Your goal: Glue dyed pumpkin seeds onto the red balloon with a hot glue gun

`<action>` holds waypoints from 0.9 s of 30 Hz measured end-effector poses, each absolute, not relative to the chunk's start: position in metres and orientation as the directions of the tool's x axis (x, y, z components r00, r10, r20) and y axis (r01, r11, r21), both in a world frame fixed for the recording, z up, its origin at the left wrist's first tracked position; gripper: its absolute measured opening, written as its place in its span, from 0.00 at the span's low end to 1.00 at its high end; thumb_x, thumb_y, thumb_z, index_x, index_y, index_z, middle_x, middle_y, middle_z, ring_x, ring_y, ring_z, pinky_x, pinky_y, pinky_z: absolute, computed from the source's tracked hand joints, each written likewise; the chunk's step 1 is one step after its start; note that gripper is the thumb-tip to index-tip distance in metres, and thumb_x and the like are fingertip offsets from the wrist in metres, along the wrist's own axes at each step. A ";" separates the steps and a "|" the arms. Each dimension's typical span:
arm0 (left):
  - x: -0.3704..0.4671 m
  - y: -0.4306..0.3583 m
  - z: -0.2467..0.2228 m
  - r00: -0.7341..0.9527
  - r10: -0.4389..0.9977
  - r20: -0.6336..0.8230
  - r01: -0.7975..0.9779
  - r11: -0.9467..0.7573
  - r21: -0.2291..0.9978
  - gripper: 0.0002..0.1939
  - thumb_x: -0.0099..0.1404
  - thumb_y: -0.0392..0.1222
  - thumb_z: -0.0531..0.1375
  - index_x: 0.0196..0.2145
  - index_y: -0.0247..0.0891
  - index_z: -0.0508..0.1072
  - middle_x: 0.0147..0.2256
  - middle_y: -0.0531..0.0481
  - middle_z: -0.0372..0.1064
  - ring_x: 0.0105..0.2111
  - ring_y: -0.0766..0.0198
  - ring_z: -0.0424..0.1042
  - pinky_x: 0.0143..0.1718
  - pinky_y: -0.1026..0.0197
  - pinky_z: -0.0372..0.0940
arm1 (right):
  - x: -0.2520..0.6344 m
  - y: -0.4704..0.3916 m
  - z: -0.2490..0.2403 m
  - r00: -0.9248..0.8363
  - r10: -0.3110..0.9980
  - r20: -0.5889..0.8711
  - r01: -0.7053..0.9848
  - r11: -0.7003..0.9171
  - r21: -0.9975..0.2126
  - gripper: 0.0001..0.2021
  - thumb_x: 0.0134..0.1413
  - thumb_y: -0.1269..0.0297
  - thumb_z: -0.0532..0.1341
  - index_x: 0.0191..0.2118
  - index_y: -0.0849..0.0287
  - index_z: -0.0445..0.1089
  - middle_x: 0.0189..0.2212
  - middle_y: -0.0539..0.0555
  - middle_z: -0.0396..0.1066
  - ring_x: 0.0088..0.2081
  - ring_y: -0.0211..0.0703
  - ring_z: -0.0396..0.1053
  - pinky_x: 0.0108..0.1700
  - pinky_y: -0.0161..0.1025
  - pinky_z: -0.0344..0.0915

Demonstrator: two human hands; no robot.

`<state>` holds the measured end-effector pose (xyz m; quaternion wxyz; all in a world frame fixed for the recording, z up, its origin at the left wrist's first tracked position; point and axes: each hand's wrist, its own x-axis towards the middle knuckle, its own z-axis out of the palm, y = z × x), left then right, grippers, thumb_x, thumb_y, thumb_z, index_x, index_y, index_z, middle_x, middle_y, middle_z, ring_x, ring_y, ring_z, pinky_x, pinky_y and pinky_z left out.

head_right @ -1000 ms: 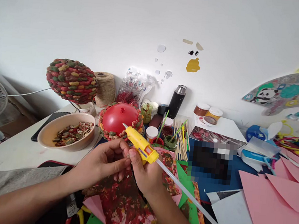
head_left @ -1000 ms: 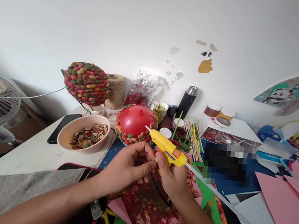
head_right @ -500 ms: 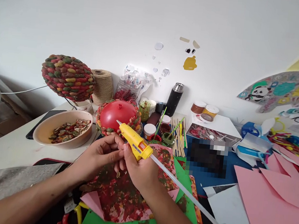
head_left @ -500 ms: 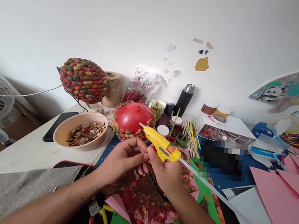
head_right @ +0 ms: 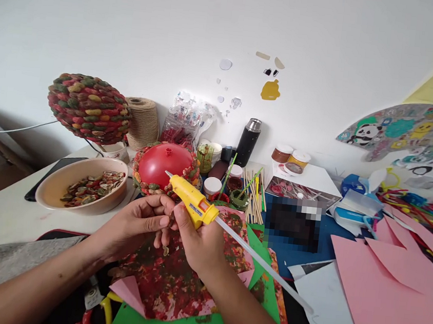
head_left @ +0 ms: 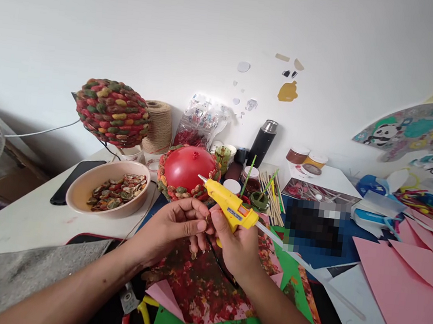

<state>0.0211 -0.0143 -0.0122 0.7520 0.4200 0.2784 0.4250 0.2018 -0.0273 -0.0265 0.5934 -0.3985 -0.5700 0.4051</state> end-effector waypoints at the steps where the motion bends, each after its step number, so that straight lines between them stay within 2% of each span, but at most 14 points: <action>1: 0.021 -0.015 -0.012 0.486 0.872 -0.055 -0.404 0.280 0.871 0.20 0.59 0.48 0.83 0.41 0.35 0.84 0.32 0.48 0.84 0.24 0.64 0.82 0.24 0.68 0.74 | 0.203 -0.027 -0.024 0.027 0.939 0.342 -0.044 0.342 -0.939 0.23 0.69 0.38 0.69 0.37 0.57 0.79 0.26 0.50 0.76 0.25 0.41 0.74 0.28 0.34 0.74; 5: 0.019 -0.017 -0.012 0.470 0.882 0.009 -0.371 0.189 0.909 0.17 0.63 0.48 0.81 0.46 0.38 0.88 0.35 0.48 0.83 0.27 0.65 0.82 0.28 0.67 0.76 | 0.207 -0.024 -0.019 0.022 0.960 0.278 -0.136 0.278 -0.951 0.30 0.67 0.31 0.68 0.38 0.58 0.80 0.21 0.46 0.68 0.22 0.38 0.68 0.25 0.33 0.67; 8: 0.018 -0.022 -0.011 0.431 0.898 0.085 -0.301 0.055 0.952 0.13 0.68 0.46 0.78 0.48 0.41 0.89 0.34 0.49 0.82 0.29 0.66 0.81 0.33 0.66 0.77 | 0.208 -0.023 -0.021 -0.033 0.976 0.216 -0.206 0.205 -0.957 0.34 0.66 0.27 0.65 0.46 0.60 0.82 0.20 0.46 0.69 0.19 0.38 0.68 0.22 0.33 0.64; 11: 0.018 -0.027 -0.010 0.362 0.912 0.193 -0.231 -0.112 0.966 0.19 0.70 0.42 0.75 0.58 0.46 0.87 0.35 0.49 0.82 0.32 0.65 0.79 0.37 0.66 0.76 | 0.209 -0.024 -0.024 -0.058 0.982 0.178 -0.234 0.160 -0.959 0.39 0.67 0.25 0.63 0.51 0.62 0.82 0.20 0.47 0.70 0.17 0.37 0.67 0.20 0.32 0.60; 13: 0.017 -0.029 -0.010 0.336 0.910 0.242 -0.181 -0.189 0.965 0.21 0.71 0.41 0.74 0.61 0.47 0.86 0.36 0.49 0.83 0.33 0.64 0.80 0.39 0.65 0.76 | 0.208 -0.024 -0.024 -0.058 0.983 0.175 -0.248 0.156 -0.956 0.40 0.67 0.24 0.62 0.52 0.63 0.82 0.19 0.47 0.70 0.16 0.36 0.66 0.20 0.32 0.59; 21: 0.016 -0.030 -0.011 0.361 0.872 0.330 -0.005 -0.352 0.936 0.22 0.72 0.40 0.71 0.62 0.45 0.85 0.38 0.49 0.84 0.35 0.63 0.81 0.41 0.64 0.75 | 0.207 -0.024 -0.018 -0.022 0.977 0.212 -0.221 0.202 -0.954 0.41 0.67 0.23 0.60 0.53 0.62 0.84 0.18 0.47 0.68 0.17 0.40 0.67 0.19 0.34 0.64; 27: 0.019 -0.032 -0.015 0.406 0.828 0.385 0.008 -0.425 0.905 0.25 0.73 0.38 0.70 0.66 0.44 0.81 0.36 0.50 0.82 0.35 0.64 0.78 0.42 0.63 0.75 | 0.210 -0.024 -0.019 -0.027 0.982 0.188 -0.230 0.177 -0.957 0.43 0.67 0.22 0.60 0.55 0.62 0.84 0.19 0.48 0.70 0.18 0.37 0.65 0.22 0.33 0.63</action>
